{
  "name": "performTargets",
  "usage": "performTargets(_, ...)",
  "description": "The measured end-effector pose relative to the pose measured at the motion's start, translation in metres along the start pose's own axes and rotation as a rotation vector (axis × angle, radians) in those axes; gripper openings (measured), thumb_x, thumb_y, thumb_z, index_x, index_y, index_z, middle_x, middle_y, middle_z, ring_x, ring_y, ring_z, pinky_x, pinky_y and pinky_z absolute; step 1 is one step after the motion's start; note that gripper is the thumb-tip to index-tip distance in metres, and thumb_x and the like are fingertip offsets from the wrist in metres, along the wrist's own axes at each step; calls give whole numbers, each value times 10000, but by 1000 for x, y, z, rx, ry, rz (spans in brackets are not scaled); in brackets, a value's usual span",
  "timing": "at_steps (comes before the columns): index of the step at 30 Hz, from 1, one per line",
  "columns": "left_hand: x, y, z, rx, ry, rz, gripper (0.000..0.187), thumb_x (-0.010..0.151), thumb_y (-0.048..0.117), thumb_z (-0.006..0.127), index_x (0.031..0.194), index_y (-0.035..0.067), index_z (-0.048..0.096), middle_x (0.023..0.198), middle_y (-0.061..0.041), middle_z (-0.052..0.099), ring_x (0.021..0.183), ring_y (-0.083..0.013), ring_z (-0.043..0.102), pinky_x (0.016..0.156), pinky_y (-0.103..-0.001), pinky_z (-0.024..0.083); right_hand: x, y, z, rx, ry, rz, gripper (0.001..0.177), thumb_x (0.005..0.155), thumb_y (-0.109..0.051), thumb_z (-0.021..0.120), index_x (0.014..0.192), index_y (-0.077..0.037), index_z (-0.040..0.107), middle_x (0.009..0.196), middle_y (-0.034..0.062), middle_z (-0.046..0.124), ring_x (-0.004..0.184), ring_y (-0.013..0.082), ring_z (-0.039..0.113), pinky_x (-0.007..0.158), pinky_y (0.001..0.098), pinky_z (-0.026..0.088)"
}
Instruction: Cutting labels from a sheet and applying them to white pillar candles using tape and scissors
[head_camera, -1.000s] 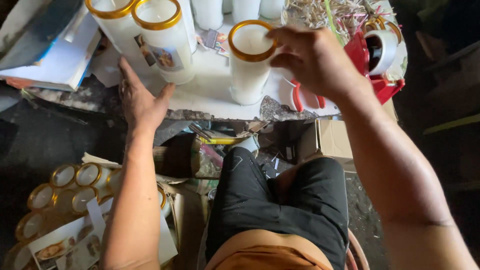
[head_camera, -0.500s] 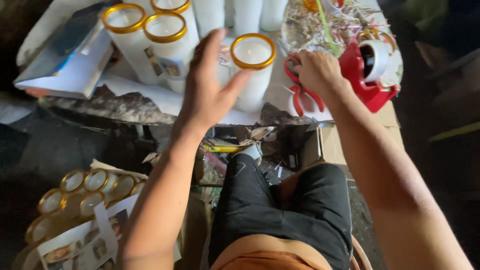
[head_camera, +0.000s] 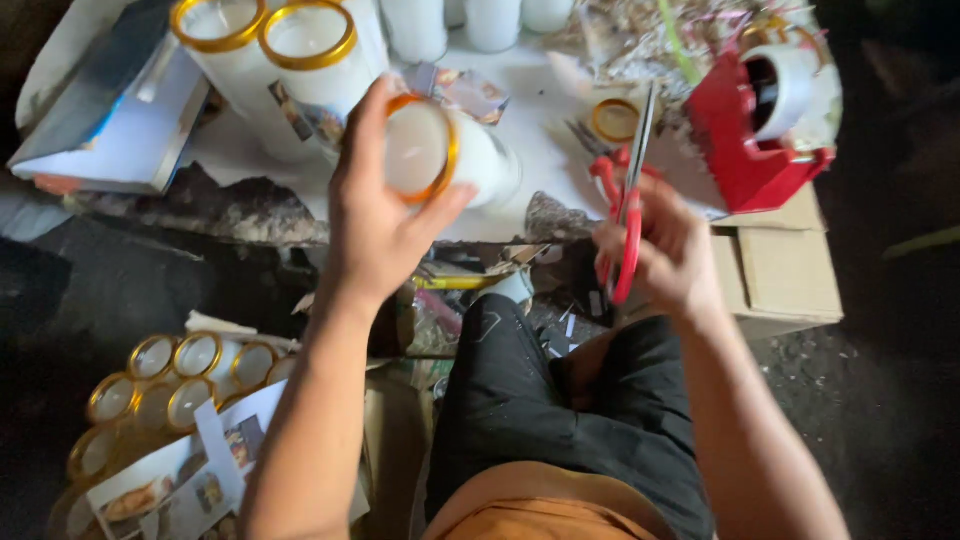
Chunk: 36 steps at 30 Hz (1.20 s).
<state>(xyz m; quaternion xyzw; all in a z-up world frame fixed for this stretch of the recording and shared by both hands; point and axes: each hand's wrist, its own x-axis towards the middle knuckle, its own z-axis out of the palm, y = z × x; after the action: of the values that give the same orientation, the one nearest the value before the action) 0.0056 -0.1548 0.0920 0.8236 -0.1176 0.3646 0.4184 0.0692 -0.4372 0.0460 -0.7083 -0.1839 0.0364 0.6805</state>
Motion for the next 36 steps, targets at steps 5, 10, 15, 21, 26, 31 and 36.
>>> performTargets(5, -76, -15, 0, 109, 156, -85, 1027, 803, 464, 863, 1558, 15, 331, 1512, -205, 539, 1423, -349, 543, 1227, -436, 426, -41, 53, 46, -100, 6, 31, 652, 871, -101, 751, 1464, 18, 507, 1016, 40, 619, 852, 105, 541, 772, 265, 442)
performTargets(10, -127, -48, 32, -183, 349, -183, 1199, 644, 257, 1015, 1578, -13, 314, 1477, -316, 464, 1358, -484, 494, 1141, -617, 432, -58, 25, 90, -276, -203, -284, 748, 774, -110, 808, 1479, -63, 563, 1318, 206, 701, 1124, 423, 696, 949, 477, 557)
performTargets(15, -132, -58, 36, -188, 402, -118, 1070, 693, 133, 995, 1547, -15, 366, 1495, -283, 450, 1407, -443, 466, 1153, -551, 417, -18, 14, 61, -686, -69, -369, 456, 917, -6, 639, 1371, 27, 660, 896, 358, 700, 826, 552, 669, 783, 608, 497)
performTargets(21, -112, -47, 31, -4, 317, -12, 933, 787, 437, 919, 1478, 14, 458, 1564, -237, 400, 1485, -422, 383, 1215, -541, 364, -53, -13, 89, -655, -184, -305, 620, 648, -97, 804, 1256, -207, 751, 932, 14, 801, 870, 250, 776, 789, 356, 596)
performTargets(26, -111, -42, 34, -16, 357, 23, 770, 799, 228, 933, 1375, -77, 522, 1394, -271, 524, 1335, -456, 524, 1152, -528, 424, -18, 42, 37, -762, -63, -385, 523, 858, -66, 705, 1380, -103, 686, 996, 139, 768, 931, 308, 739, 756, 435, 512)
performTargets(31, -108, -44, 35, -29, 392, -12, 768, 753, 176, 958, 1354, -63, 544, 1342, -255, 556, 1293, -449, 559, 1132, -525, 440, -42, 38, 66, -792, -45, -409, 502, 918, -79, 691, 1419, -93, 663, 1009, 160, 764, 935, 318, 734, 736, 451, 504)
performTargets(36, -106, -38, 33, -49, 392, -24, 760, 790, 195, 935, 1380, -62, 530, 1362, -267, 544, 1311, -457, 539, 1153, -552, 413, -32, 16, 77, -707, -121, -344, 561, 825, -155, 774, 1377, -197, 678, 969, 62, 795, 870, 273, 767, 718, 400, 588)
